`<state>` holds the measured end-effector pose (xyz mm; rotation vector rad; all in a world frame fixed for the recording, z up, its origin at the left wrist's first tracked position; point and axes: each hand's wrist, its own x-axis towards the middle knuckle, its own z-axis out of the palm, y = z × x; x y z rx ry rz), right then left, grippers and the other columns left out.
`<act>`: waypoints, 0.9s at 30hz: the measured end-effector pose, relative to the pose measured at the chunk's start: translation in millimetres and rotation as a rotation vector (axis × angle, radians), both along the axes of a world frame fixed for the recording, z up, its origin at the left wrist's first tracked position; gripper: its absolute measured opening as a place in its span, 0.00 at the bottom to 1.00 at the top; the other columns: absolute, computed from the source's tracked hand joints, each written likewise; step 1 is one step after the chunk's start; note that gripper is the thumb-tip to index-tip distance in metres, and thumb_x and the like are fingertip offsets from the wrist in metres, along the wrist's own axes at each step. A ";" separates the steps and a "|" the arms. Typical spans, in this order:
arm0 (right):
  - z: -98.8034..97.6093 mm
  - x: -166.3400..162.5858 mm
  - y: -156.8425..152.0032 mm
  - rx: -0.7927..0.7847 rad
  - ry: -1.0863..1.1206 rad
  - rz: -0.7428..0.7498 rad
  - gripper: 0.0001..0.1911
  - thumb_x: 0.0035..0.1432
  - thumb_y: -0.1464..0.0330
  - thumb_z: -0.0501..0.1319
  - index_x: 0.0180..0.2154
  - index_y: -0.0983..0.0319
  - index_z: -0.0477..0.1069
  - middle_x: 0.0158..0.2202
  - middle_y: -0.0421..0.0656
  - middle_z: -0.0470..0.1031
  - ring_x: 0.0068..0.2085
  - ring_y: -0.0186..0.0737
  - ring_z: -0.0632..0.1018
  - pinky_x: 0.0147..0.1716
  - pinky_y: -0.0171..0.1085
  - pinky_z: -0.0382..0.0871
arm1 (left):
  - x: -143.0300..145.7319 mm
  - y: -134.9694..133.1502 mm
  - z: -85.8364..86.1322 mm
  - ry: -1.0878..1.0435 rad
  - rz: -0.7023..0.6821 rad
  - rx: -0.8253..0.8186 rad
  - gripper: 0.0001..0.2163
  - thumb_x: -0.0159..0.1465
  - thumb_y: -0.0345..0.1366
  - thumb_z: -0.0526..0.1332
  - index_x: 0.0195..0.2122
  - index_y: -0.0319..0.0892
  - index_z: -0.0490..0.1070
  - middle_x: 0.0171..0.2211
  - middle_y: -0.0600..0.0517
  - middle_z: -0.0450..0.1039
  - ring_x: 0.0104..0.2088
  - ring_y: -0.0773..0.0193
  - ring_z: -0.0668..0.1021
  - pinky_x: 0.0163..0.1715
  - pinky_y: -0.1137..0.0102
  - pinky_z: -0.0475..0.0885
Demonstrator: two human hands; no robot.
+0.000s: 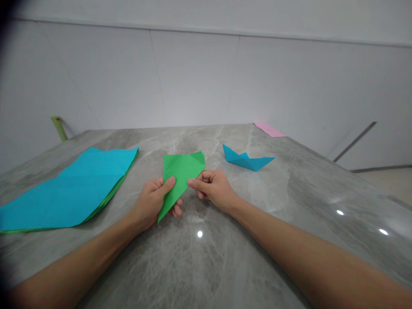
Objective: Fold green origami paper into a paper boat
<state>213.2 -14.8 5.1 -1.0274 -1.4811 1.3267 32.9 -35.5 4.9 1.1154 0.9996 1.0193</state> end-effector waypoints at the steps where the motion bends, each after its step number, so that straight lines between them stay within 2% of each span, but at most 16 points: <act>1: -0.6 -0.4 -0.1 -0.005 0.009 0.006 0.24 0.46 0.52 0.71 0.20 0.62 0.65 0.13 0.35 0.65 0.15 0.25 0.58 0.15 0.31 0.46 | 0.3 0.0 0.2 -0.002 0.005 -0.003 0.17 0.63 0.48 0.60 0.28 0.38 0.66 0.17 0.50 0.75 0.14 0.62 0.77 0.13 0.72 0.72; 6: -3.0 -1.5 -1.5 0.007 -0.007 0.060 0.25 0.46 0.51 0.71 0.19 0.62 0.65 0.13 0.36 0.66 0.15 0.26 0.58 0.14 0.31 0.45 | 3.6 -1.2 3.3 0.053 0.003 -0.022 0.17 0.67 0.43 0.54 0.26 0.37 0.68 0.18 0.48 0.75 0.13 0.62 0.76 0.13 0.71 0.73; 8: -3.9 -1.7 -1.9 0.037 -0.019 0.073 0.24 0.46 0.52 0.72 0.19 0.62 0.66 0.14 0.36 0.67 0.15 0.26 0.58 0.14 0.31 0.46 | 4.2 -1.6 2.9 0.073 0.005 0.022 0.18 0.68 0.42 0.53 0.26 0.36 0.69 0.19 0.48 0.76 0.14 0.63 0.76 0.14 0.71 0.74; 11: -5.4 -2.0 -0.9 0.054 0.021 0.093 0.23 0.48 0.53 0.71 0.19 0.62 0.66 0.14 0.35 0.66 0.15 0.25 0.59 0.15 0.31 0.47 | 4.2 -2.6 -0.2 0.034 0.009 0.059 0.16 0.67 0.44 0.56 0.30 0.36 0.72 0.21 0.49 0.78 0.15 0.63 0.78 0.16 0.71 0.75; 13: -5.9 -2.2 0.3 0.053 0.036 0.105 0.23 0.49 0.53 0.71 0.20 0.62 0.65 0.14 0.35 0.66 0.15 0.25 0.58 0.14 0.31 0.47 | 4.3 -4.4 -1.4 0.022 -0.037 0.056 0.15 0.65 0.45 0.61 0.30 0.35 0.73 0.23 0.49 0.78 0.17 0.64 0.79 0.18 0.71 0.77; 17: -5.1 -2.9 0.6 0.077 0.056 0.112 0.24 0.50 0.52 0.70 0.20 0.62 0.64 0.14 0.33 0.65 0.15 0.24 0.57 0.14 0.30 0.46 | 5.1 -8.5 1.6 -0.043 -0.109 0.044 0.10 0.60 0.39 0.67 0.33 0.36 0.74 0.25 0.51 0.79 0.19 0.65 0.79 0.19 0.72 0.78; 23: -1.3 -6.4 -6.5 0.101 0.052 0.127 0.25 0.49 0.50 0.70 0.19 0.62 0.65 0.13 0.33 0.65 0.15 0.24 0.57 0.14 0.31 0.46 | 0.6 -8.7 9.6 -0.061 -0.159 -0.047 0.04 0.60 0.30 0.65 0.30 0.36 0.73 0.21 0.53 0.76 0.17 0.68 0.77 0.16 0.76 0.74; 27: -1.0 -6.7 -5.9 0.126 0.107 0.046 0.25 0.47 0.52 0.71 0.18 0.62 0.64 0.13 0.34 0.65 0.15 0.24 0.58 0.14 0.31 0.46 | -4.3 -10.4 12.7 -0.058 -0.193 -0.079 0.03 0.60 0.28 0.65 0.29 0.36 0.72 0.19 0.55 0.74 0.14 0.69 0.75 0.14 0.76 0.72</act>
